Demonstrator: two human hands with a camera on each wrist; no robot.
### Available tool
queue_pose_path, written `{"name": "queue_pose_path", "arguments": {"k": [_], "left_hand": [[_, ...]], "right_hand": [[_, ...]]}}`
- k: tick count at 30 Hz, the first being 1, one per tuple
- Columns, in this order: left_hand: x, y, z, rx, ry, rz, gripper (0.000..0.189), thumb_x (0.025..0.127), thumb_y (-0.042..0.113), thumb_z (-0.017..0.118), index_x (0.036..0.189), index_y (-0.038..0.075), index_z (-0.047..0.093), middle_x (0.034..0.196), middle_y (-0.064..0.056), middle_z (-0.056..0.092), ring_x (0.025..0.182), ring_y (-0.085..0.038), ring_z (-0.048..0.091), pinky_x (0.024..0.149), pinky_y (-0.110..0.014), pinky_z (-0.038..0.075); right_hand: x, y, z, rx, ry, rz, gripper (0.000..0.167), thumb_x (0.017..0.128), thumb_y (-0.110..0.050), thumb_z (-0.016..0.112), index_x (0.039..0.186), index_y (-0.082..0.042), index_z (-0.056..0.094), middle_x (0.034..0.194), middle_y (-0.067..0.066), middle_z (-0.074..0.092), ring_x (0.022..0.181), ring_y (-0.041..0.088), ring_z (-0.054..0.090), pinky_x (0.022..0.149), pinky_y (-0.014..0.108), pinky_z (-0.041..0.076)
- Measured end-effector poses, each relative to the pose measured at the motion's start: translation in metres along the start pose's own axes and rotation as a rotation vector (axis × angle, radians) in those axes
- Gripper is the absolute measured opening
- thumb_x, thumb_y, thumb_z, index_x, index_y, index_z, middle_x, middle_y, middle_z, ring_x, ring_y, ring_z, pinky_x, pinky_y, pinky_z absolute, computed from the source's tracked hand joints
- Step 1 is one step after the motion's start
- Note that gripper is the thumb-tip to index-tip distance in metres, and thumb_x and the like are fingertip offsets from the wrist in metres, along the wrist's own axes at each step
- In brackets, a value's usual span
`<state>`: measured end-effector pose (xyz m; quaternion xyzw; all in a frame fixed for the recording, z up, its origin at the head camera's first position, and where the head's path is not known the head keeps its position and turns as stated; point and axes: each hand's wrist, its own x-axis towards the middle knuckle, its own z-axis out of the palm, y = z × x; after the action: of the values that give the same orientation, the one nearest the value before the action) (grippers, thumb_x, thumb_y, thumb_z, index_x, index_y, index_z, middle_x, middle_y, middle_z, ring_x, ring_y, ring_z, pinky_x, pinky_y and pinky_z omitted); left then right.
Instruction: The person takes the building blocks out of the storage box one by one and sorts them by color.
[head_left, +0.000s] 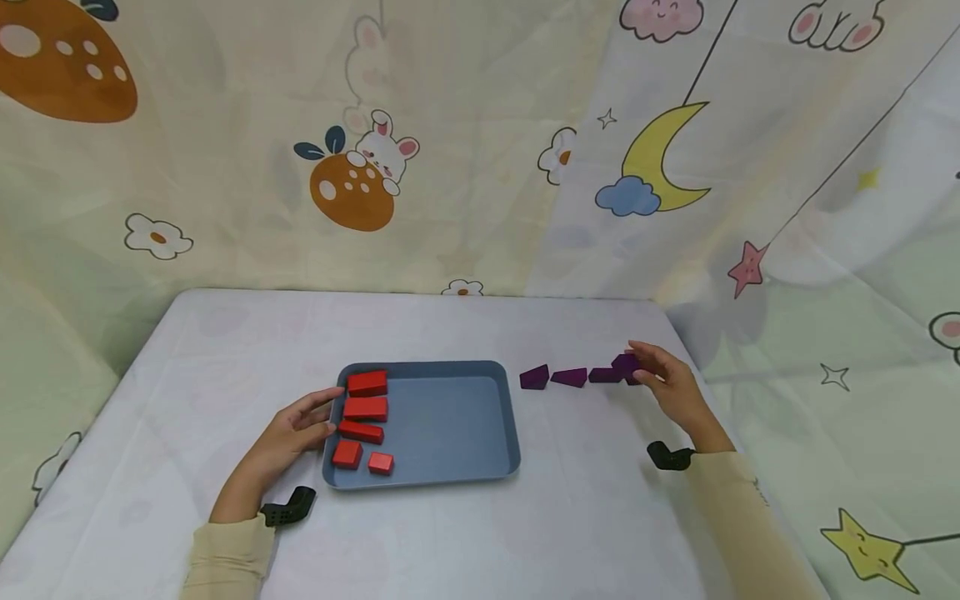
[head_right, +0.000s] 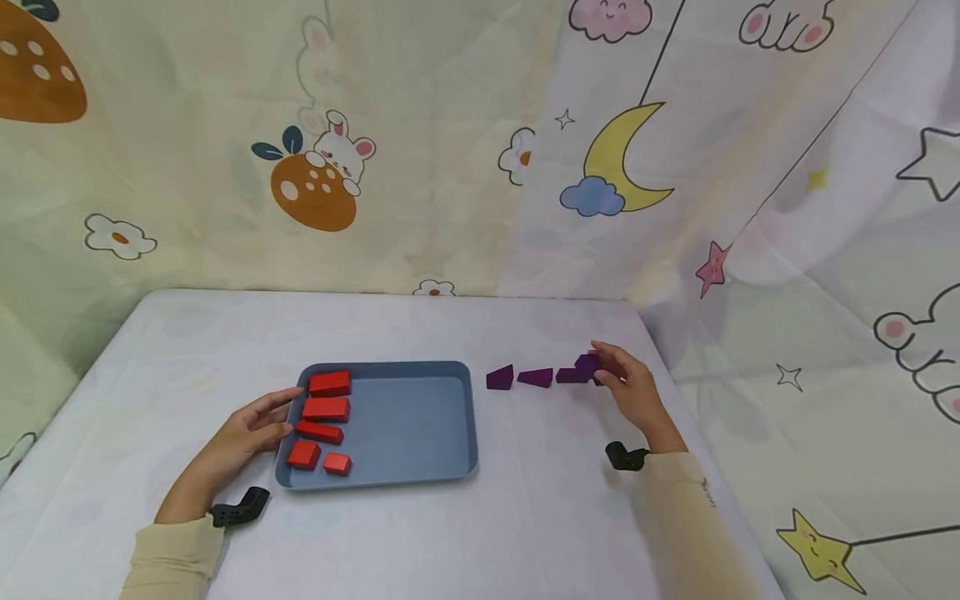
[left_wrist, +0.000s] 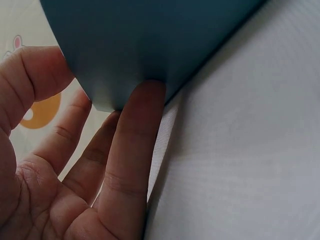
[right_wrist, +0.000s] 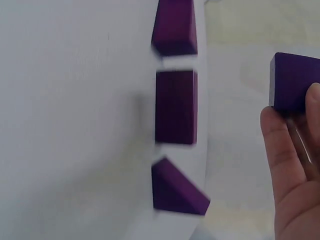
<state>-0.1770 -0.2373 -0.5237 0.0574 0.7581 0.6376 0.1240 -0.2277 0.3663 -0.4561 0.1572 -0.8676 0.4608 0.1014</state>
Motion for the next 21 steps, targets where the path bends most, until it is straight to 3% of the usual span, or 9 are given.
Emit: {"name": "queue_pose_path", "arguments": {"k": [3,6,9,12,13,16,21], "left_hand": [[0.000,0.001,0.000,-0.001,0.001,0.002,0.063,0.105,0.007,0.063,0.164,0.000,0.042,0.167,-0.034,0.036,0.134,-0.016,0.061,0.090,-0.028,0.059],[0.000,0.002,0.000,0.005,0.003,-0.004,0.063,0.105,0.007,0.062,0.164,0.001,0.042,0.167,-0.034,0.036,0.139,-0.027,0.059,0.090,-0.028,0.059],[0.000,0.002,0.001,0.015,0.008,-0.020,0.063,0.106,0.007,0.062,0.165,0.003,0.042,0.167,-0.033,0.036,0.145,-0.046,0.051,0.089,-0.028,0.059],[0.000,0.003,0.001,0.023,0.014,-0.032,0.063,0.106,0.007,0.062,0.165,0.003,0.041,0.167,-0.033,0.037,0.147,-0.052,0.047,0.089,-0.029,0.059],[0.000,0.002,0.000,0.024,0.015,-0.033,0.063,0.106,0.007,0.062,0.165,0.003,0.042,0.167,-0.033,0.037,0.146,-0.051,0.047,0.088,-0.029,0.059],[0.000,0.002,0.000,0.025,0.014,-0.031,0.063,0.106,0.007,0.063,0.165,0.003,0.042,0.166,-0.034,0.038,0.146,-0.050,0.049,0.088,-0.029,0.059],[0.000,0.001,0.001,0.020,0.012,-0.029,0.062,0.106,0.008,0.062,0.165,0.003,0.042,0.166,-0.033,0.039,0.145,-0.048,0.050,0.089,-0.029,0.060]], "right_hand": [[0.001,0.009,-0.015,-0.078,0.005,0.022,0.041,0.103,0.012,0.061,0.144,0.014,0.058,0.139,0.035,0.063,0.112,-0.019,0.054,0.093,0.005,0.045],[0.002,0.016,-0.029,-0.185,0.002,0.068,0.039,0.105,0.008,0.061,0.145,0.009,0.060,0.141,0.035,0.061,0.114,-0.014,0.055,0.095,0.002,0.040],[0.004,0.024,-0.040,-0.285,-0.003,0.111,0.039,0.107,0.004,0.060,0.146,0.005,0.061,0.140,0.031,0.063,0.120,0.015,0.067,0.095,0.003,0.037],[0.006,0.032,-0.048,-0.320,-0.005,0.157,0.039,0.109,0.003,0.057,0.148,0.004,0.060,0.143,0.033,0.061,0.127,0.048,0.063,0.089,0.004,0.039],[0.006,0.035,-0.050,-0.326,-0.002,0.169,0.039,0.109,0.003,0.057,0.148,0.004,0.059,0.144,0.034,0.060,0.128,0.053,0.061,0.086,0.004,0.039],[0.007,0.043,-0.055,-0.320,0.003,0.227,0.039,0.111,0.001,0.054,0.150,0.006,0.057,0.146,0.038,0.056,0.129,0.057,0.060,0.079,0.009,0.043],[0.007,0.059,-0.061,-0.318,-0.002,0.302,0.040,0.111,0.001,0.053,0.150,0.008,0.054,0.149,0.040,0.052,0.130,0.059,0.058,0.079,0.016,0.049]]}}
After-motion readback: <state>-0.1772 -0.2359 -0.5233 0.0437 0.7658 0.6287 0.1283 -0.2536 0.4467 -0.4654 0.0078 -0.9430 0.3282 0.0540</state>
